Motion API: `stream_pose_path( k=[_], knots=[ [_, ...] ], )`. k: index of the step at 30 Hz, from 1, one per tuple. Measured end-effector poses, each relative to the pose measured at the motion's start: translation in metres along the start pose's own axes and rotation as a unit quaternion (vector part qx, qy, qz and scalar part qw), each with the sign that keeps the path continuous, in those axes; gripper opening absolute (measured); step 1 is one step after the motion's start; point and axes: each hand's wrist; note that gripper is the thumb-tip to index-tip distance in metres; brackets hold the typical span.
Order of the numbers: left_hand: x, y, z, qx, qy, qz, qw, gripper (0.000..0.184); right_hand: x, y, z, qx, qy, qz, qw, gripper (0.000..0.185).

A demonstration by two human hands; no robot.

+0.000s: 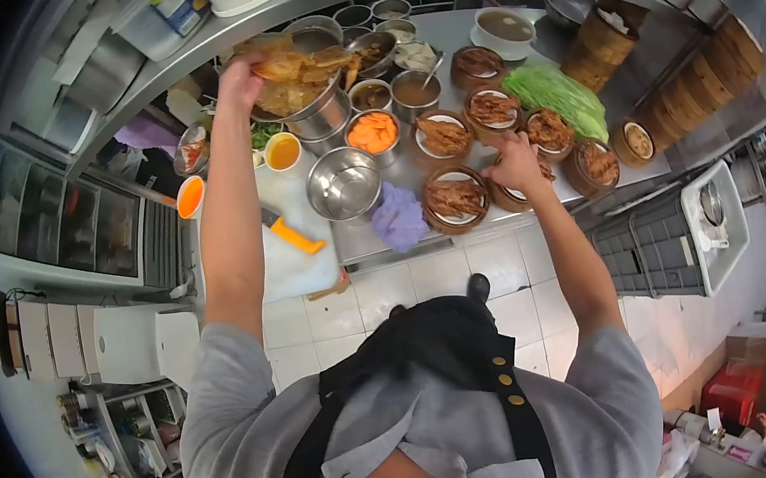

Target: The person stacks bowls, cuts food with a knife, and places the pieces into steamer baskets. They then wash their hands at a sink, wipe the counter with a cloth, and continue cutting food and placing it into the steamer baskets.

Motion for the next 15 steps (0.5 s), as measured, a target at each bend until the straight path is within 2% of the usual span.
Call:
stream_pose_path(
  k=[1,2,3,5,6,7,8,9,11,12,14,15],
  knots=[
    [-0.011,0.013,0.006,0.407,-0.011,0.125,0.905,0.027,0.004,-0.013,0.000,0.002,0.001,-0.004,1.000,0.033],
    [-0.021,0.022,0.014,0.737,-0.019,0.223,0.637,0.035,0.008,-0.029,0.001,0.103,0.037,-0.056,0.992,0.035],
    [-0.013,0.013,0.012,0.763,-0.012,0.238,0.601,0.050,0.011,-0.047,0.001,0.201,0.070,-0.108,0.971,0.036],
    [-0.027,0.008,0.035,0.717,-0.071,0.251,0.646,0.055,0.016,-0.086,0.009,0.276,0.055,-0.141,0.949,0.033],
    [-0.035,-0.005,0.045,0.691,-0.120,0.317,0.639,0.054,0.010,-0.108,0.011,0.268,-0.018,-0.098,0.958,0.031],
    [-0.061,-0.002,0.059,0.746,-0.120,0.255,0.603,0.053,-0.002,-0.126,0.017,0.241,-0.064,-0.089,0.964,0.028],
    [-0.046,-0.007,0.066,0.821,-0.187,0.177,0.509,0.054,-0.017,-0.143,0.025,0.198,-0.138,-0.080,0.967,0.021],
    [-0.039,-0.012,0.065,0.828,-0.161,0.162,0.512,0.055,-0.032,-0.162,0.024,0.127,-0.217,-0.074,0.965,0.022],
    [-0.024,-0.007,0.061,0.835,-0.131,0.158,0.510,0.057,-0.076,-0.150,0.089,0.096,-0.203,-0.080,0.971,0.031],
    [-0.021,-0.002,0.051,0.843,-0.128,0.184,0.489,0.057,-0.092,-0.149,0.112,0.096,-0.197,-0.080,0.972,0.031],
    [-0.025,0.006,0.033,0.851,-0.126,0.205,0.467,0.058,-0.120,-0.150,0.146,0.029,-0.021,-0.104,0.994,0.040],
    [-0.025,0.012,0.028,0.812,-0.118,0.211,0.530,0.061,-0.119,-0.150,0.151,0.041,-0.081,-0.083,0.992,0.046]
  ],
)
Point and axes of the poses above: each hand's wrist, its own x-axis towards the middle knuckle, its own z-axis out of the palm, y = z × x, and after that the axes turned 10 degrees about y, right-handed
